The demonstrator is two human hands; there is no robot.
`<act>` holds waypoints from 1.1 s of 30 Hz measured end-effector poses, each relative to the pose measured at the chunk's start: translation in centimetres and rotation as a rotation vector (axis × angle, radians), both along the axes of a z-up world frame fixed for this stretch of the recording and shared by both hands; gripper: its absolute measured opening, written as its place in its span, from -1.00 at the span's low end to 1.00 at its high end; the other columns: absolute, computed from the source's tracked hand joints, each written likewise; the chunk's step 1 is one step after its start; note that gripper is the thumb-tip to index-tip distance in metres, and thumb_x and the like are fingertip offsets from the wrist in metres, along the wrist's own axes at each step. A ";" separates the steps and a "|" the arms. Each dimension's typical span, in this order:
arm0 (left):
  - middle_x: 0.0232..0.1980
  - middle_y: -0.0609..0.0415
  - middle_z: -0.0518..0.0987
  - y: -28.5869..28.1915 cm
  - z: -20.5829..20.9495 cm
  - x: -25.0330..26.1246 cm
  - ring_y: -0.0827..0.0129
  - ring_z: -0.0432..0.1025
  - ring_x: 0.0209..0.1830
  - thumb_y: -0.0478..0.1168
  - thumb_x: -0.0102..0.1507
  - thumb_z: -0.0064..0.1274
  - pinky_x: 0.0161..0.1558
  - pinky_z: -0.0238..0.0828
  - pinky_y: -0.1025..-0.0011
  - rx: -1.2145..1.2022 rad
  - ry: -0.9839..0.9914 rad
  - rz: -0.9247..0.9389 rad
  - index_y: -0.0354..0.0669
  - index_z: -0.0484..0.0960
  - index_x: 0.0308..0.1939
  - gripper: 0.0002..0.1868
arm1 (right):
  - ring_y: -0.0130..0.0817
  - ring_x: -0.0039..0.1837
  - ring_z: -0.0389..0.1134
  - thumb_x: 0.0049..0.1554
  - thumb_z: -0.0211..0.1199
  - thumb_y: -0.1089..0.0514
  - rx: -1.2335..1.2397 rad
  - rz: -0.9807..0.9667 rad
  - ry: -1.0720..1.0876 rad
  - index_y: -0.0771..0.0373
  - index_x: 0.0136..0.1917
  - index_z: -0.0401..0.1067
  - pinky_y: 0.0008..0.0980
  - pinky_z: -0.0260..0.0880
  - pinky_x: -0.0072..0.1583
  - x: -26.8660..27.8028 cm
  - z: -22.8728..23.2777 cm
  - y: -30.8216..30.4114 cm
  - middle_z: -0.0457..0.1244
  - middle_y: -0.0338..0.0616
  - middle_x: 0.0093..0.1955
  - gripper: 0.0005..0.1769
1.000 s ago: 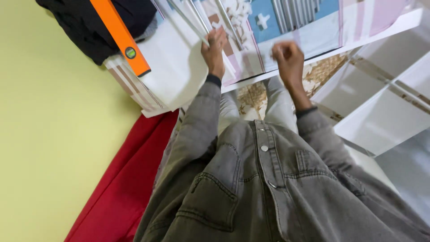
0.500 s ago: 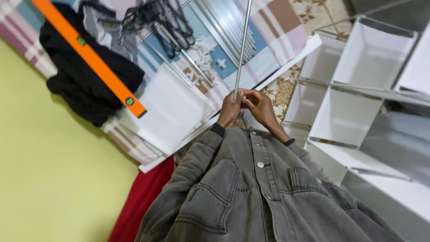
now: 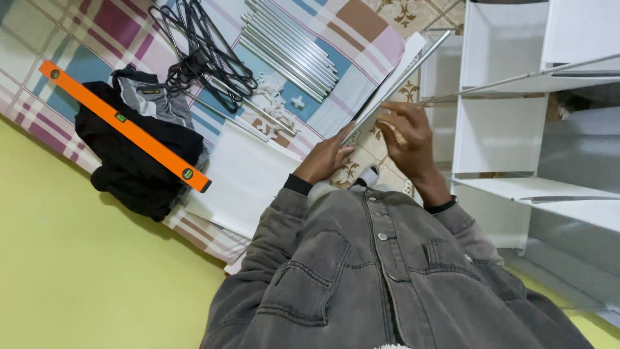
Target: The person attaches plastic connectors onto metal rods and slides the rods through fabric sheets by hand to assemble a storage rack.
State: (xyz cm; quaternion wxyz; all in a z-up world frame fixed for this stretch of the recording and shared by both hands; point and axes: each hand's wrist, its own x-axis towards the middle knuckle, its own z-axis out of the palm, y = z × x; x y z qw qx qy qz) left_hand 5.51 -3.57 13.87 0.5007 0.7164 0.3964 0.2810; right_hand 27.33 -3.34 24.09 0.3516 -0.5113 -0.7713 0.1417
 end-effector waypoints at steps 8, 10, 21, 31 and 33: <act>0.06 -0.38 0.60 -2.6 4.6 5.1 -0.25 0.51 0.02 -0.04 0.43 -0.03 0.01 0.43 0.00 0.016 0.158 -0.165 -0.17 0.15 0.54 -0.34 | -0.14 0.42 0.26 0.09 0.43 0.18 0.045 0.187 -0.223 0.08 0.15 0.57 0.17 -0.08 0.55 5.4 2.2 -3.1 0.36 -0.24 0.14 -0.67; 0.06 -0.37 0.60 -4.0 6.1 6.4 -0.23 0.54 -0.04 -0.02 0.42 0.00 -0.06 0.46 0.02 0.100 0.070 -0.191 -0.17 0.22 0.48 -0.38 | -0.19 0.35 0.29 0.08 0.44 0.14 0.001 0.193 -0.266 0.05 0.16 0.58 0.13 -0.03 0.52 7.7 2.7 -4.6 0.35 -0.26 0.09 -0.66; -0.26 0.08 0.62 -6.6 14.3 6.8 0.48 0.39 -0.49 -0.10 0.23 0.32 -0.42 0.35 0.46 0.055 -0.040 0.165 -0.14 0.59 0.17 -0.52 | -0.21 0.10 0.37 0.23 0.37 0.36 -0.151 0.055 0.094 0.12 0.29 0.55 -0.27 0.39 0.13 16.7 5.6 -6.9 0.34 -0.09 0.05 -0.63; -0.41 0.26 0.27 -6.0 13.3 8.2 0.62 0.02 -0.54 0.13 0.52 -0.27 -0.48 -0.02 0.57 -0.272 -0.534 0.298 -0.24 0.62 -0.12 -0.47 | -0.42 -0.11 0.24 0.26 0.28 0.32 -0.265 0.060 0.315 0.11 0.38 0.49 -0.39 0.29 -0.07 13.4 2.5 -10.7 0.26 -0.16 -0.13 -0.57; -0.45 0.22 0.34 -5.1 13.3 8.9 0.63 0.02 -0.59 0.14 0.49 -0.33 -0.50 -0.05 0.58 -0.312 -0.559 0.325 -0.21 0.57 -0.22 -0.45 | -0.43 -0.19 0.18 0.25 0.30 0.26 -0.293 0.055 0.298 0.10 0.36 0.51 -0.37 0.21 -0.15 12.6 3.3 -10.7 0.22 -0.18 -0.20 -0.59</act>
